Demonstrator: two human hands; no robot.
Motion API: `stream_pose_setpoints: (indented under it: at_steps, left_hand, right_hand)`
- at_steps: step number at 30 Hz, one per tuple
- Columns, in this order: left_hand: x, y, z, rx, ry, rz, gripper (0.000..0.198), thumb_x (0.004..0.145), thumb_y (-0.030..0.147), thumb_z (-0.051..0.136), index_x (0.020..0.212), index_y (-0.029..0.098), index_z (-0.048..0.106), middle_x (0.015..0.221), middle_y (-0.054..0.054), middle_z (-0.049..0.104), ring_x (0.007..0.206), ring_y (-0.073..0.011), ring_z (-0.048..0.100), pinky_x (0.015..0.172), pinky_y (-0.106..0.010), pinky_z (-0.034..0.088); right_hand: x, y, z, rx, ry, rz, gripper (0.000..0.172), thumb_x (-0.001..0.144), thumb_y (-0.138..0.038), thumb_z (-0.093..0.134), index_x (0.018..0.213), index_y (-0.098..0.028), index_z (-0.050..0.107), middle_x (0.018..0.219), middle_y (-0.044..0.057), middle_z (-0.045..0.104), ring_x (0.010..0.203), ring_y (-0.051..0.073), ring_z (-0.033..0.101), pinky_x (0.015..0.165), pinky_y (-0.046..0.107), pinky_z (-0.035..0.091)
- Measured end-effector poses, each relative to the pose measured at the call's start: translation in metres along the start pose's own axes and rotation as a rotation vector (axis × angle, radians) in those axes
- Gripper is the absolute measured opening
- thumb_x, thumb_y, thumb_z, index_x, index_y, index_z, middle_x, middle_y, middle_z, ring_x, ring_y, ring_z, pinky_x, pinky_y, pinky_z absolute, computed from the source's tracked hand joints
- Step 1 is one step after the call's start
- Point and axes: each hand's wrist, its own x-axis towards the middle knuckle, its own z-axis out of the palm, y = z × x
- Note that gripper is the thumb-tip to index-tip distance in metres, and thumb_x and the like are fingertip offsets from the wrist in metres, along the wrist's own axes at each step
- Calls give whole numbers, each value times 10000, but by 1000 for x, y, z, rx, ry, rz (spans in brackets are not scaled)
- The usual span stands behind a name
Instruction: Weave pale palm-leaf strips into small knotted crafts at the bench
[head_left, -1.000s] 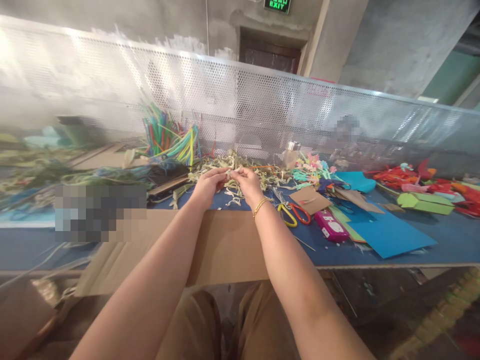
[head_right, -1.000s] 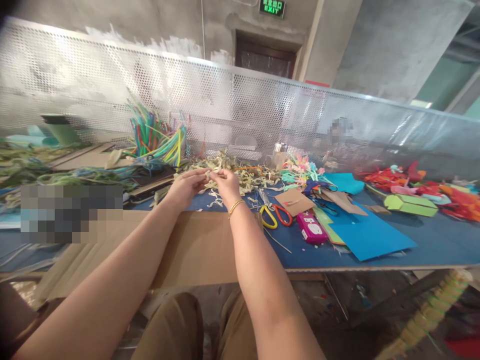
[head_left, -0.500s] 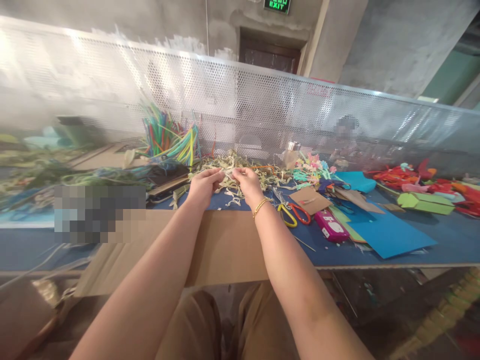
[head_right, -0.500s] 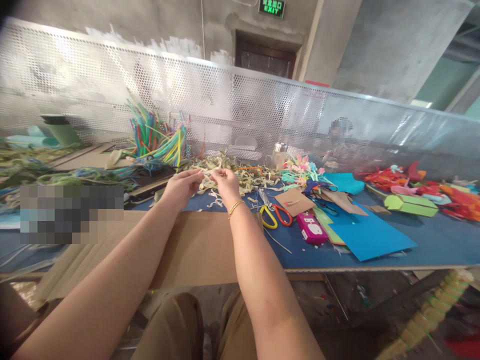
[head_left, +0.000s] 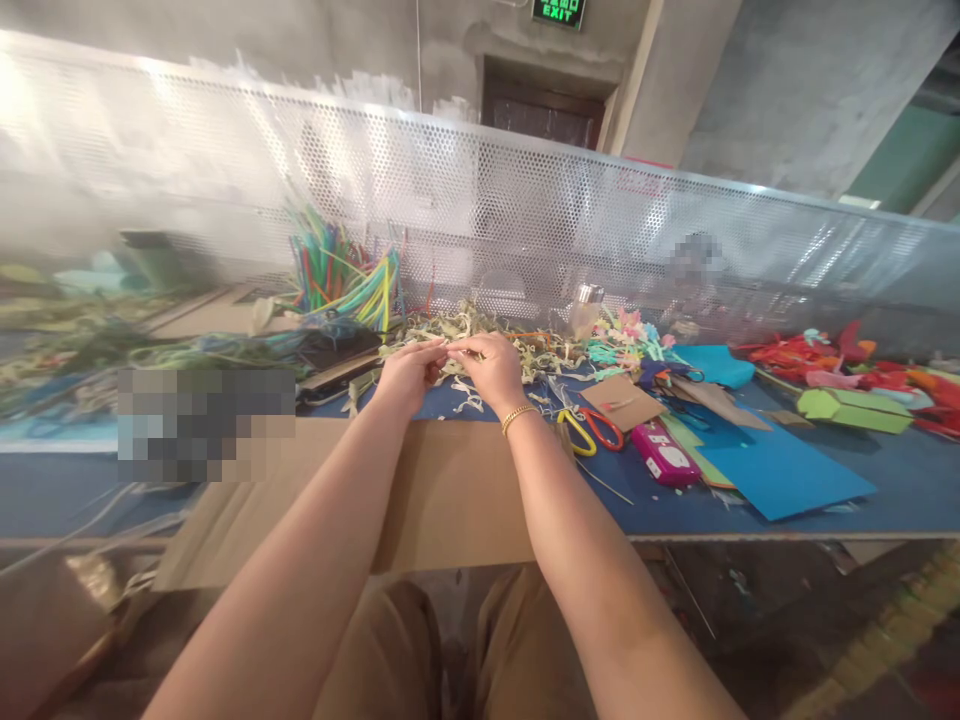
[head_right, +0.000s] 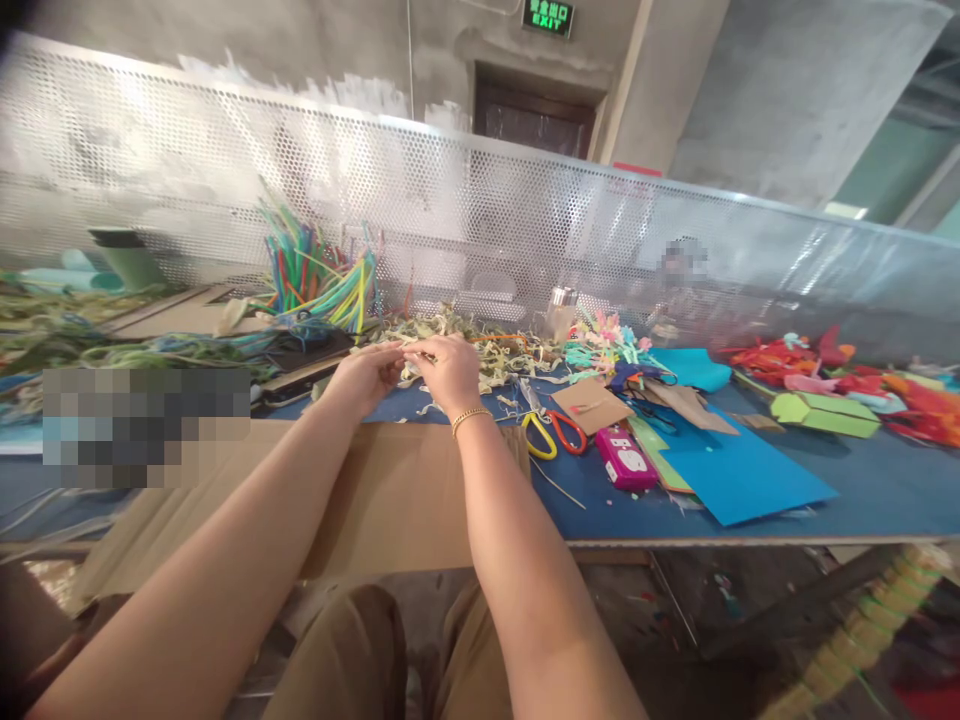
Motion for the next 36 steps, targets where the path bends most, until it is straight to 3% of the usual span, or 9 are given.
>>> stream_pose_setpoints:
  at_steps: [6, 10, 17, 20, 24, 31, 36]
  left_hand:
    - [3, -5, -3, 184, 6, 82, 305, 478, 191, 788, 751, 106, 684, 591, -12, 593, 509, -69, 482, 459, -196, 317]
    - [2, -5, -2, 287, 31, 110, 304, 485, 238, 791, 740, 110, 688, 560, -9, 587, 458, -59, 413, 443, -211, 259]
    - [-5, -4, 8, 201, 57, 178, 281, 483, 209, 791, 732, 128, 688, 607, -10, 597, 534, -80, 479, 519, -224, 339]
    - [-5, -5, 8, 207, 57, 197, 278, 498, 223, 789, 742, 131, 691, 604, -8, 594, 524, -79, 469, 515, -228, 334]
    - [-5, -6, 8, 200, 54, 180, 292, 495, 218, 794, 753, 128, 693, 603, -6, 590, 529, -77, 474, 513, -219, 328]
    - [-5, -5, 7, 204, 9, 174, 258, 526, 234, 778, 742, 121, 692, 596, -3, 588, 498, -61, 433, 477, -209, 294]
    - [-2, -5, 4, 172, 42, 153, 250, 502, 193, 765, 722, 125, 668, 587, -2, 584, 521, -74, 481, 486, -205, 317]
  right_hand:
    - [0, -1, 4, 159, 54, 124, 124, 827, -356, 627, 812, -255, 697, 855, -7, 721, 798, 141, 638, 777, 273, 477]
    - [0, -3, 3, 118, 75, 160, 186, 823, -375, 615, 719, -223, 635, 749, -8, 671, 699, 125, 586, 708, 251, 455]
    - [-1, -5, 0, -140, 133, 222, 243, 877, -323, 501, 663, -209, 508, 724, 15, 588, 729, 146, 516, 723, 259, 377]
    - [-1, -7, 1, -152, 89, 261, 298, 913, -312, 421, 644, -206, 495, 672, 11, 562, 701, 142, 508, 685, 249, 353]
    - [-1, -9, 0, -114, 82, 285, 423, 937, -421, 367, 581, -208, 452, 559, -6, 477, 638, 133, 492, 639, 245, 340]
    - [-1, -15, 1, 122, 164, 208, 424, 842, -397, 545, 497, -201, 395, 757, 29, 604, 779, 139, 568, 774, 268, 433]
    - [-2, -18, 7, 454, 74, 358, 242, 761, -407, 641, 657, -214, 537, 721, 2, 645, 700, 131, 611, 689, 263, 501]
